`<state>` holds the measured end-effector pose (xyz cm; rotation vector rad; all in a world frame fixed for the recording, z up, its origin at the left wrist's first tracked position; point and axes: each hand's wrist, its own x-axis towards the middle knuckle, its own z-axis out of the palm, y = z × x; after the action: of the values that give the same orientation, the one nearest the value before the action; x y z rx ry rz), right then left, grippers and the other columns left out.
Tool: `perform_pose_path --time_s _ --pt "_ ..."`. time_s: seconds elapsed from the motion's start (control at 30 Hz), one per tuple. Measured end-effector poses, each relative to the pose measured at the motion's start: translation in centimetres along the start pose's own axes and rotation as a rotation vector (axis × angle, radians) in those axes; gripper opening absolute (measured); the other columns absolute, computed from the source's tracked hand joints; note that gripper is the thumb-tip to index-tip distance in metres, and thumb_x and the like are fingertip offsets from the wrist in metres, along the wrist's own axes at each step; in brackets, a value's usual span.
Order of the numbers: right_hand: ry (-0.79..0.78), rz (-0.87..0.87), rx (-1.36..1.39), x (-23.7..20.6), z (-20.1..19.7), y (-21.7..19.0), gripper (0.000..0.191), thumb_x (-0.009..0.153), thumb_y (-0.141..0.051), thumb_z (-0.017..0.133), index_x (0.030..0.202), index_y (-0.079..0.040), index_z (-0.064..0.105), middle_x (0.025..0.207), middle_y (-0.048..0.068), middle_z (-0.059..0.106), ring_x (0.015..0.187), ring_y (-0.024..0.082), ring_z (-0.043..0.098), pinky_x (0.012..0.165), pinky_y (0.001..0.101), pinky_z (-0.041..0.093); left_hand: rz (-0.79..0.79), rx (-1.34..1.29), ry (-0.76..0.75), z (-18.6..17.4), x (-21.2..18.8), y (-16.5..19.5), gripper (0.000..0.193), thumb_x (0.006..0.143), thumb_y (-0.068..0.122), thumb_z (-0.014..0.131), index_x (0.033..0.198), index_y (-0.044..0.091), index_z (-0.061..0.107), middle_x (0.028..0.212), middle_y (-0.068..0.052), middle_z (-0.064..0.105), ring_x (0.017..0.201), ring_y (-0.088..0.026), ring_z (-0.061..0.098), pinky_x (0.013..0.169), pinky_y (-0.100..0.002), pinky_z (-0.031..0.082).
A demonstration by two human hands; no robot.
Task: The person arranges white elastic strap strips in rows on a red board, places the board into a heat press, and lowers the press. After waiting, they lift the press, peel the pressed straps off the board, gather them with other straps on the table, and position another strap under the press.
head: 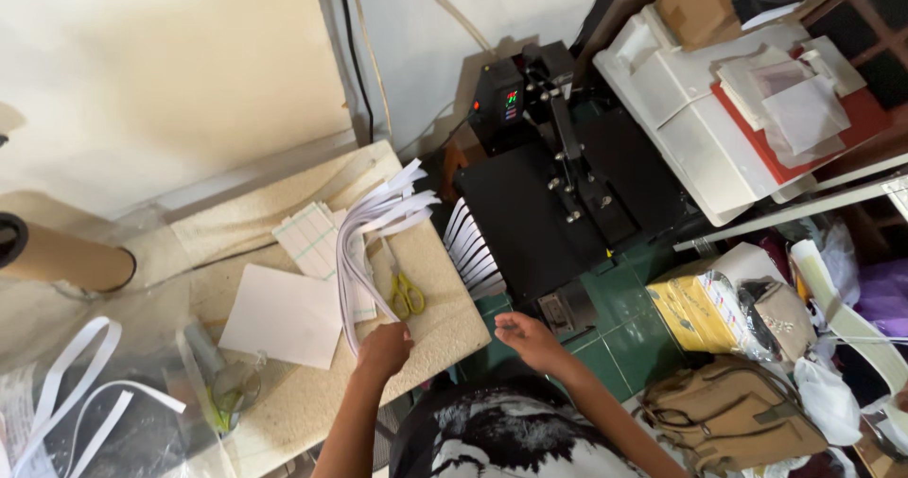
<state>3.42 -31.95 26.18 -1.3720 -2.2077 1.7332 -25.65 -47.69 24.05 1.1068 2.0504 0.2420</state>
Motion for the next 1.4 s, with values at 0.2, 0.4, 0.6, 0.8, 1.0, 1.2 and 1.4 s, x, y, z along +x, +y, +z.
perform_pose_path --time_s 0.2,0.4,0.6,0.8,1.0,1.2,1.4 --pt "0.043 0.006 0.037 0.0 -0.8 -0.3 0.046 0.095 -0.036 0.066 0.131 -0.008 0.064 0.129 0.007 0.070 0.116 0.020 0.068 0.098 0.0359 0.054 0.128 -0.028 0.093 -1.9 -1.0 4.1 0.024 0.091 0.034 0.068 0.105 0.015 0.072 0.103 -0.012 0.074 0.100 -0.035 0.070 0.085 -0.049 0.055" --pt "0.122 0.007 0.105 -1.9 -1.3 0.3 0.046 0.096 -0.036 0.065 0.134 -0.010 0.063 0.131 0.006 0.070 0.116 0.019 0.069 0.097 0.0346 0.055 0.198 -0.054 0.124 -1.5 -2.7 7.8 0.025 0.090 0.036 0.067 0.104 0.016 0.072 0.094 -0.009 0.077 0.093 -0.032 0.072 0.082 -0.046 0.056" --pt "0.153 0.006 0.217 -5.5 -1.0 4.7 0.048 0.096 -0.038 0.064 0.134 -0.008 0.063 0.129 0.007 0.069 0.114 0.020 0.070 0.094 0.0364 0.056 0.394 -0.068 0.123 1.2 -5.2 10.0 0.021 0.092 0.031 0.064 0.099 0.015 0.074 0.093 -0.010 0.076 0.089 -0.034 0.072 0.078 -0.046 0.056" --pt "0.180 -0.050 0.139 -10.1 -1.0 10.3 0.048 0.096 -0.040 0.066 0.134 -0.011 0.064 0.123 0.006 0.073 0.112 0.015 0.068 0.094 0.0328 0.054 0.446 -0.039 0.160 5.5 -7.8 12.8 0.020 0.092 0.031 0.064 0.096 0.015 0.074 0.092 -0.012 0.075 0.089 -0.036 0.070 0.079 -0.048 0.055" --pt "0.275 -0.017 0.335 -16.9 -0.4 17.1 0.045 0.095 -0.033 0.069 0.130 -0.006 0.066 0.116 0.007 0.075 0.103 0.019 0.070 0.092 0.0338 0.057 0.647 -0.021 0.084 12.3 -12.4 14.5 0.018 0.090 0.028 0.067 0.099 0.013 0.070 0.098 -0.012 0.072 0.092 -0.036 0.070 0.079 -0.046 0.055" --pt "0.329 0.058 0.385 -23.2 0.0 20.8 0.043 0.096 -0.031 0.068 0.130 -0.004 0.065 0.121 0.007 0.074 0.110 0.016 0.069 0.096 0.0309 0.054 0.508 0.016 -0.119 16.4 -16.3 14.5 0.019 0.091 0.028 0.067 0.103 0.014 0.070 0.101 -0.009 0.073 0.098 -0.032 0.070 0.083 -0.044 0.055" --pt "0.378 0.110 0.353 -26.0 -0.9 20.6 0.044 0.096 -0.031 0.067 0.132 -0.005 0.066 0.122 0.008 0.074 0.110 0.018 0.069 0.096 0.0316 0.053 0.543 0.100 -0.074 17.9 -17.4 14.1 0.019 0.093 0.026 0.061 0.105 0.015 0.071 0.107 -0.010 0.071 0.100 -0.034 0.069 0.084 -0.046 0.055"
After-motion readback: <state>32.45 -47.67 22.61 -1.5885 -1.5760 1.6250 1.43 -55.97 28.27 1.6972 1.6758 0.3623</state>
